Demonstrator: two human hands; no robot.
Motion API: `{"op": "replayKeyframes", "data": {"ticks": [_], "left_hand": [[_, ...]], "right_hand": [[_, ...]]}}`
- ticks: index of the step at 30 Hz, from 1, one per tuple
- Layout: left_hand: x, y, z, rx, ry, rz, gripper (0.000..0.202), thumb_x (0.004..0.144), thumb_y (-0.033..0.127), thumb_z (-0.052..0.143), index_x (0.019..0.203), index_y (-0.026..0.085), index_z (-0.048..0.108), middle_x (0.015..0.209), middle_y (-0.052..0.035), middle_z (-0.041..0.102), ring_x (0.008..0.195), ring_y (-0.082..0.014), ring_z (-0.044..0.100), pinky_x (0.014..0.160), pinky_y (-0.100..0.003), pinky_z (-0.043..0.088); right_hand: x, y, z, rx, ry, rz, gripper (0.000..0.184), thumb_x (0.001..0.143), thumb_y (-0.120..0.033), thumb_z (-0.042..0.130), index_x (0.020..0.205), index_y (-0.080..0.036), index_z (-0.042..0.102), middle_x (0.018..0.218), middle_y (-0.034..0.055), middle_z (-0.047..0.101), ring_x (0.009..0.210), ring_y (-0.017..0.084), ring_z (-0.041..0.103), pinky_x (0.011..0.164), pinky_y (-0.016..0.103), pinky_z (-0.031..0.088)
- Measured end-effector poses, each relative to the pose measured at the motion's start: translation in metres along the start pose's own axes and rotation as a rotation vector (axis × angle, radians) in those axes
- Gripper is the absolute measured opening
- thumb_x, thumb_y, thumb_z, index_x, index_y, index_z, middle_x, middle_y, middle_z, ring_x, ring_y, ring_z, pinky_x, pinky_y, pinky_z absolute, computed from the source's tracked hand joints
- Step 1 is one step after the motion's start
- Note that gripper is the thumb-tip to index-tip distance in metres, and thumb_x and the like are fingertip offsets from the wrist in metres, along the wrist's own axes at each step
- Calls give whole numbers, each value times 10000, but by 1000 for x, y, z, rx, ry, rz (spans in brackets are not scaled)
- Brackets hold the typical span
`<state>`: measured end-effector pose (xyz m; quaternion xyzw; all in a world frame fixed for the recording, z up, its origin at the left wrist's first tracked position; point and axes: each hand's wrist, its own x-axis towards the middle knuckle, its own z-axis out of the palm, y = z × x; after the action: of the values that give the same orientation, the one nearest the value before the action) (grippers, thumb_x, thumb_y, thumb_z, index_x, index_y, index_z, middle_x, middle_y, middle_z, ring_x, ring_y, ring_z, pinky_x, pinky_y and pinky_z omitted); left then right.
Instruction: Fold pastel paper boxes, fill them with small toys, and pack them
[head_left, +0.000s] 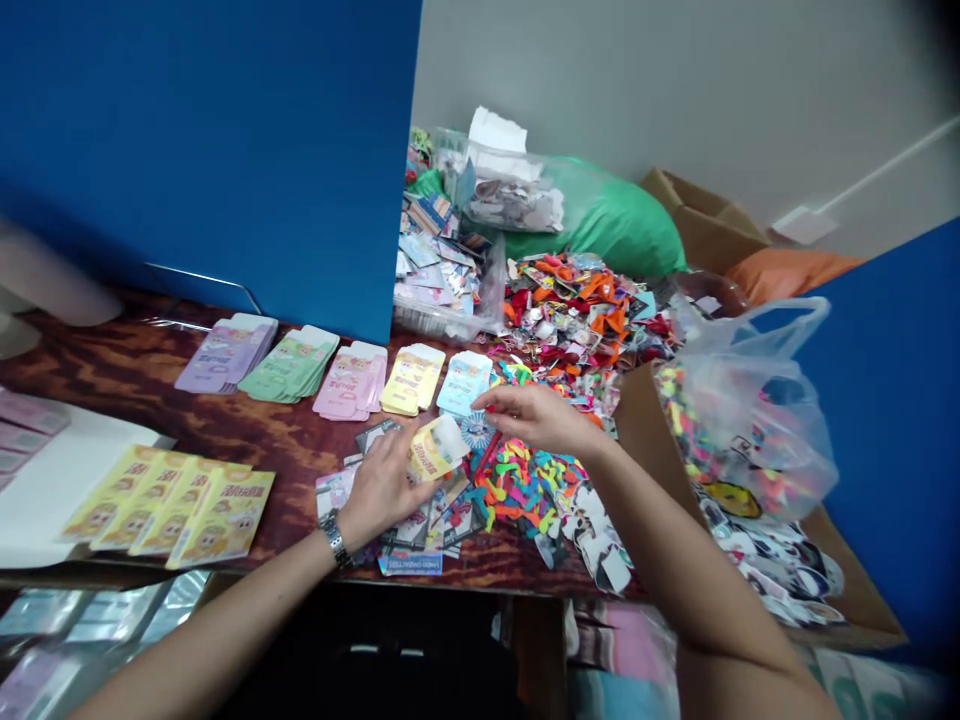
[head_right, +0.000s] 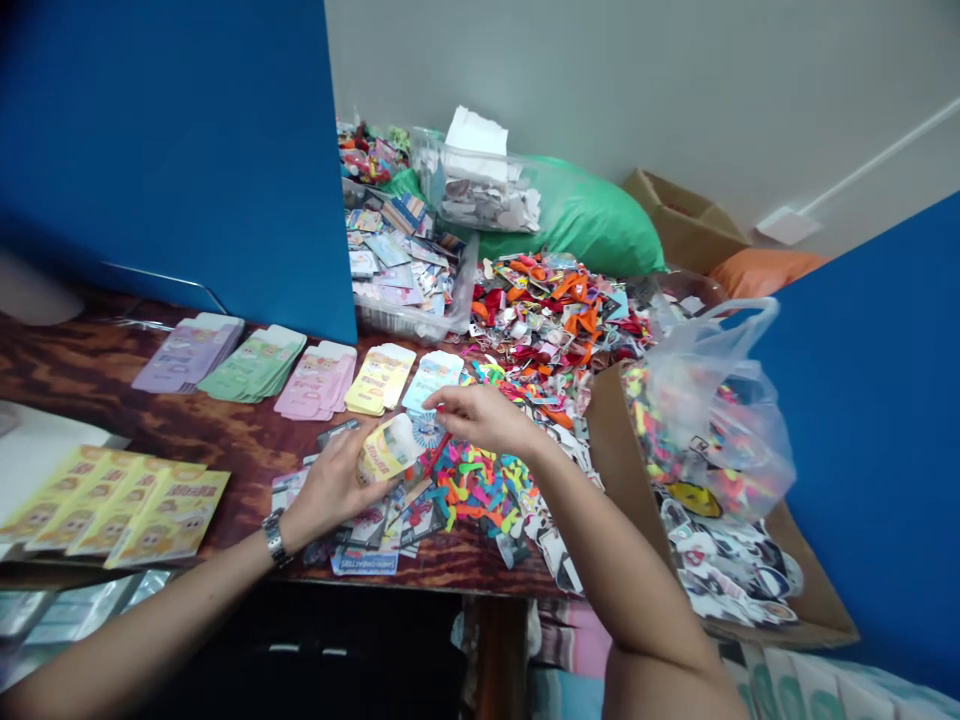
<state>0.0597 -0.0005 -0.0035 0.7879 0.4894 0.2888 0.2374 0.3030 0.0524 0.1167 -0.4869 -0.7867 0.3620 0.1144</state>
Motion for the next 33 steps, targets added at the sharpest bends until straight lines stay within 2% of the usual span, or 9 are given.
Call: {"op": "replayKeyframes", "data": {"ticks": [5, 9, 14, 18, 20, 22, 26, 28, 33], "left_hand": [[-11, 1, 2, 2, -15, 81, 761, 800, 369, 646, 1443, 144, 306, 1248, -157, 550, 1181, -310, 507, 980, -448, 443], [-16, -1, 4, -33, -12, 68, 755, 772, 346, 672, 1418, 141, 338, 1281, -164, 535, 1214, -315, 490, 1005, -460, 434], [-19, -1, 4, -74, 24, 72, 703, 783, 334, 659, 1395, 147, 370, 1291, -158, 536, 1224, -302, 493, 1023, -453, 429], [-19, 1, 2, -85, 50, 98, 725, 812, 404, 650, 1414, 138, 346, 1291, -164, 539, 1215, -294, 502, 1019, -448, 436], [-20, 2, 1, -91, 56, 92, 727, 816, 438, 650, 1410, 140, 354, 1302, -169, 536, 1217, -295, 505, 1019, -445, 438], [-21, 2, 0, -103, 55, 81, 723, 815, 468, 651, 1398, 144, 372, 1301, -169, 540, 1213, -293, 513, 1014, -439, 444], [-21, 4, -2, -126, 43, 60, 741, 791, 491, 671, 1381, 141, 391, 1280, -167, 556, 1201, -293, 529, 1008, -440, 452], [-21, 6, -3, -147, 40, 23, 740, 780, 473, 682, 1377, 145, 395, 1294, -164, 554, 1213, -293, 526, 1016, -445, 448], [-17, 8, -5, -273, 4, -108, 743, 734, 451, 724, 1362, 196, 422, 1287, -121, 575, 1175, -278, 569, 988, -431, 474]], "right_hand": [[3, -30, 22, -206, -128, -103, 264, 881, -129, 532, 1071, -183, 707, 683, -18, 659, 556, 81, 522, 581, 200, 350], [2, -39, 34, -196, -87, -146, 299, 896, -124, 494, 1090, -203, 707, 735, -5, 697, 574, 93, 571, 595, 203, 370], [-3, -40, 40, -104, -54, -148, 344, 880, -131, 529, 1202, -209, 618, 837, 7, 728, 694, 119, 648, 644, 203, 426], [-4, -42, 42, -53, -110, -100, 196, 884, -149, 555, 1057, -181, 643, 807, 1, 717, 692, 118, 653, 641, 200, 448], [-5, -43, 45, -79, -110, -120, 167, 883, -130, 553, 1002, -179, 659, 826, 4, 721, 706, 118, 660, 655, 204, 458], [-6, -44, 50, -132, -74, -181, 208, 884, -101, 534, 1017, -190, 667, 909, 17, 735, 785, 132, 678, 709, 219, 475], [-10, -44, 58, -205, 52, -260, 306, 910, -105, 491, 1169, -199, 623, 1083, 59, 719, 948, 164, 680, 821, 266, 501], [-13, -42, 59, -204, 114, -271, 312, 929, -125, 478, 1205, -200, 602, 1097, 67, 713, 964, 164, 679, 829, 273, 513], [-21, -28, 56, -233, 281, -284, 247, 942, -157, 511, 1162, -201, 614, 1076, 68, 706, 974, 160, 668, 837, 272, 524]]}}
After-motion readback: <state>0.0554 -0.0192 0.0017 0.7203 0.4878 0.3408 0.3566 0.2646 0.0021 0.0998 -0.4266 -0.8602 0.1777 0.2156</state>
